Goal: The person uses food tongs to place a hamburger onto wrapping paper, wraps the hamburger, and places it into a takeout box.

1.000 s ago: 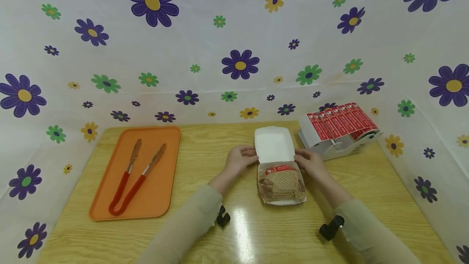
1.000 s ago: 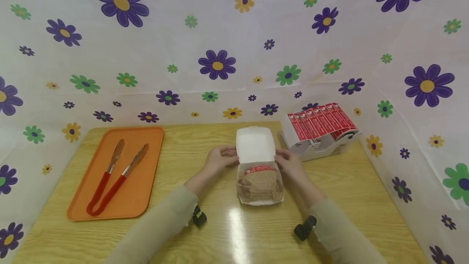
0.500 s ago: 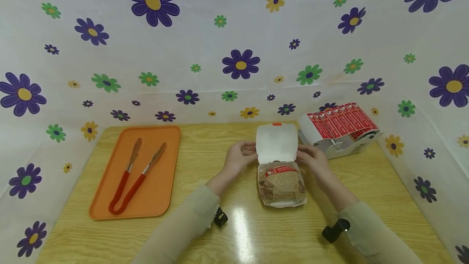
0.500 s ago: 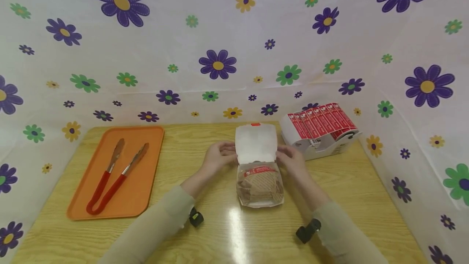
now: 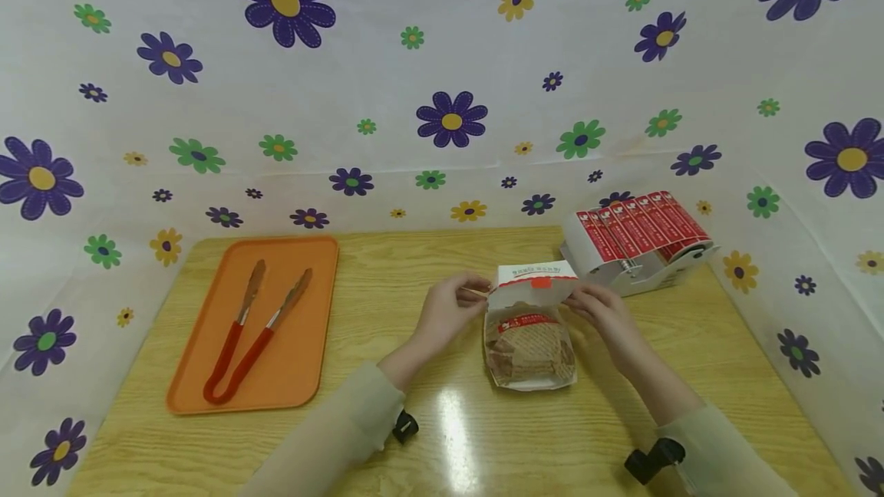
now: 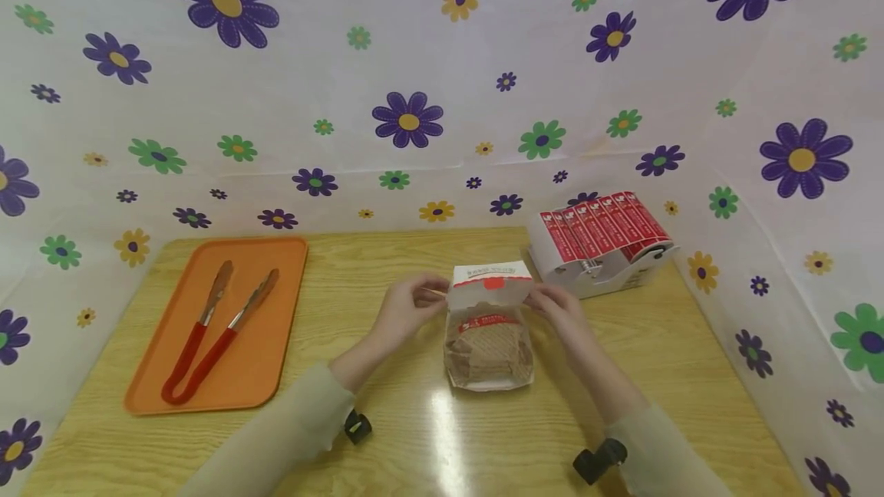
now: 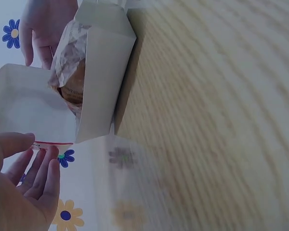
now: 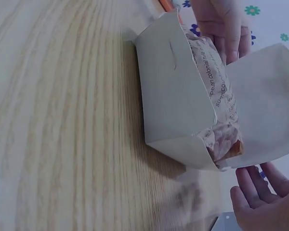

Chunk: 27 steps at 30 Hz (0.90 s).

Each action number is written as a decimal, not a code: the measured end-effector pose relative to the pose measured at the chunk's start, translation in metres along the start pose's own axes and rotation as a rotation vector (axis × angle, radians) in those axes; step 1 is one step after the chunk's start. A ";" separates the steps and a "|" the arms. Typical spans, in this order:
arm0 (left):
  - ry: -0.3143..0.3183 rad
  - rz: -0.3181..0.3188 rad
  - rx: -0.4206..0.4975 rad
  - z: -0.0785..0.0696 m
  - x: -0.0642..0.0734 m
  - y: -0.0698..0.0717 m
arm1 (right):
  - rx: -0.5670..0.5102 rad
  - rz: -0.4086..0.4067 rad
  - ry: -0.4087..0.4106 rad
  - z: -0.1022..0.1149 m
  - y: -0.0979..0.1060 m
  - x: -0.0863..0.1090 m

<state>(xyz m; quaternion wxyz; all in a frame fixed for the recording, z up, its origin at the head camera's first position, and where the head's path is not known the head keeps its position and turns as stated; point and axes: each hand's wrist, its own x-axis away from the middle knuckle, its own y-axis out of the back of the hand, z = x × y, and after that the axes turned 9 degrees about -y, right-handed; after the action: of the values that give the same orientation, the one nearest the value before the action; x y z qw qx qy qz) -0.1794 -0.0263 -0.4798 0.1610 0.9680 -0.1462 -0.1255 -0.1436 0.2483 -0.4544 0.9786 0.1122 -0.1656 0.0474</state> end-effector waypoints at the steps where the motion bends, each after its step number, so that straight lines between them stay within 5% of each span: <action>1: -0.011 0.003 -0.009 -0.001 0.002 0.000 | 0.016 -0.002 0.006 -0.001 0.001 0.002; 7: -0.084 0.019 -0.033 -0.005 0.013 -0.003 | 0.097 0.029 0.102 -0.009 0.009 0.015; 17: -0.146 0.050 -0.150 -0.006 0.035 -0.005 | 0.182 0.237 0.397 -0.027 0.015 0.032; 22: -0.215 0.096 -0.288 -0.005 0.048 -0.006 | 0.357 0.177 0.526 -0.033 0.009 0.038; 27: -0.296 0.186 -0.376 -0.005 0.063 -0.004 | 0.536 0.062 0.496 -0.037 0.005 0.045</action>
<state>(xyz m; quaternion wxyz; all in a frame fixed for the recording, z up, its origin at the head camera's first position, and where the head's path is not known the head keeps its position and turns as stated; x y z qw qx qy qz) -0.1180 -0.0414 -0.4888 0.3257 0.8745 -0.2307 -0.2755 -0.0902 0.2640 -0.4722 0.9229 0.3448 0.0915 0.1447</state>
